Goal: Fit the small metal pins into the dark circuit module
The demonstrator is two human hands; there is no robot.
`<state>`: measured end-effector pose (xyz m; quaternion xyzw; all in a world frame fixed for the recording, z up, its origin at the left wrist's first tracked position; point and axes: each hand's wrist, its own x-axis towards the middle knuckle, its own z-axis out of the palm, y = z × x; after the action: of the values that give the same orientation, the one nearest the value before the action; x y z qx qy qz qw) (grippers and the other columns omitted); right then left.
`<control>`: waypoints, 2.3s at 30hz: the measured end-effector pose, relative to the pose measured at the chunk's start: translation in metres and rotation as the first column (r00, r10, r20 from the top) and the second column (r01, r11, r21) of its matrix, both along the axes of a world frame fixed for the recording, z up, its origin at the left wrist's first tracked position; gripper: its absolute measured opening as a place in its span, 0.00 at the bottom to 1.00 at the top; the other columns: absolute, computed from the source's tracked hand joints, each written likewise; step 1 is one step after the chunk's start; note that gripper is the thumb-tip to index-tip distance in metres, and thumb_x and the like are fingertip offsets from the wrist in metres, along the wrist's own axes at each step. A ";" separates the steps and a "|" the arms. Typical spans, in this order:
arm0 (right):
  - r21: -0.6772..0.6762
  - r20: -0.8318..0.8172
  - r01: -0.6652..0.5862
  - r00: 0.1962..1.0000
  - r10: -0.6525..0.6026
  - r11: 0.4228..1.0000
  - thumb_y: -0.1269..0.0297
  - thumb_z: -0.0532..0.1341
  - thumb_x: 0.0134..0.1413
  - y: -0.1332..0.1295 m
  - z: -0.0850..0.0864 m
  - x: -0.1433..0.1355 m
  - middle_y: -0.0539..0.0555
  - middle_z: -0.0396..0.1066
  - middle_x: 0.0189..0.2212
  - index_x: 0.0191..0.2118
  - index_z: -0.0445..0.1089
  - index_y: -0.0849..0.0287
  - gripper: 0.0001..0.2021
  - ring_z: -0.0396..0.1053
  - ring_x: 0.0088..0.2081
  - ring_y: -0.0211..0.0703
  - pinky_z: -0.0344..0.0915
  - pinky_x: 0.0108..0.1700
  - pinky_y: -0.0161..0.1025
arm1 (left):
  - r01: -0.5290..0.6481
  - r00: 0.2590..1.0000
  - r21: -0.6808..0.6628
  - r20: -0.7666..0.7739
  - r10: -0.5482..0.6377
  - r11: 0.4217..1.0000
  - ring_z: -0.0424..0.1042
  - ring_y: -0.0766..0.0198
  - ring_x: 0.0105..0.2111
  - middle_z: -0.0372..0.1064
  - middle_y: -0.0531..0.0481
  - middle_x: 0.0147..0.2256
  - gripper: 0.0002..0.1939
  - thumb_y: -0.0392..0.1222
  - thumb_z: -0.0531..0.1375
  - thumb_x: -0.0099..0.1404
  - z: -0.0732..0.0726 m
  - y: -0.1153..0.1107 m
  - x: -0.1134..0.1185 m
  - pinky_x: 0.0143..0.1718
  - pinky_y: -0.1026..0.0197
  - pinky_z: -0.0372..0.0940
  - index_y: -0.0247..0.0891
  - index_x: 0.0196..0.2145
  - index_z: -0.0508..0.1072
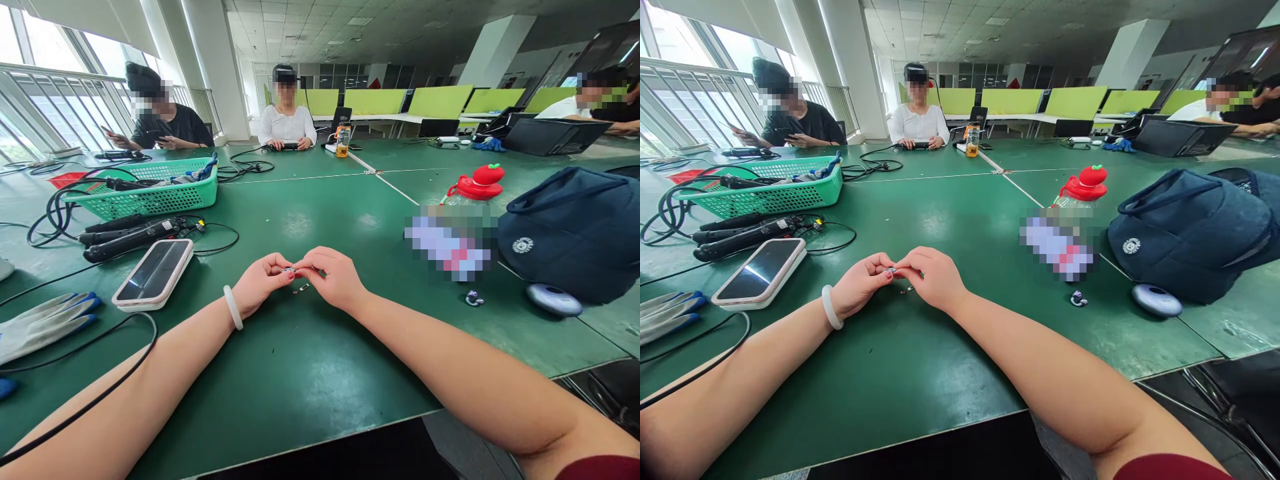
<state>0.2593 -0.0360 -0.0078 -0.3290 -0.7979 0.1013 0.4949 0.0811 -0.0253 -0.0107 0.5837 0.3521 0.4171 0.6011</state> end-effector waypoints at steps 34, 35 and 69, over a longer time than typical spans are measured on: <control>-0.053 0.032 0.043 0.999 -0.041 0.998 0.64 0.61 0.51 0.001 -0.001 0.000 0.50 0.70 0.27 0.29 0.73 0.57 0.05 0.64 0.28 0.35 0.62 0.33 0.33 | -0.066 0.996 0.021 -0.062 0.067 0.998 0.67 0.70 0.26 0.71 0.53 0.26 0.15 0.44 0.68 0.48 0.005 -0.002 0.003 0.33 0.65 0.61 0.35 0.26 0.66; -0.056 0.037 0.043 0.998 -0.041 0.998 0.64 0.61 0.52 0.001 -0.001 0.001 0.50 0.70 0.26 0.29 0.73 0.57 0.05 0.64 0.28 0.35 0.62 0.33 0.33 | -0.066 0.996 0.019 -0.057 0.067 0.998 0.67 0.70 0.26 0.70 0.53 0.26 0.15 0.44 0.68 0.48 0.005 -0.002 0.002 0.32 0.64 0.60 0.35 0.26 0.66; 0.116 0.251 0.068 0.963 -0.096 0.991 0.64 0.57 0.56 0.003 -0.005 0.003 0.51 0.75 0.32 0.33 0.74 0.55 0.09 0.69 0.35 0.39 0.64 0.39 0.36 | -0.087 0.994 -0.088 -0.069 0.081 0.992 0.59 0.71 0.23 0.67 0.53 0.24 0.17 0.49 0.66 0.51 0.001 0.004 0.001 0.26 0.66 0.54 0.34 0.35 0.73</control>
<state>0.2621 -0.0335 -0.0125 -0.3454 -0.8451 -0.0053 0.4081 0.0826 -0.0214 -0.0101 0.5537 0.4146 0.4062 0.5971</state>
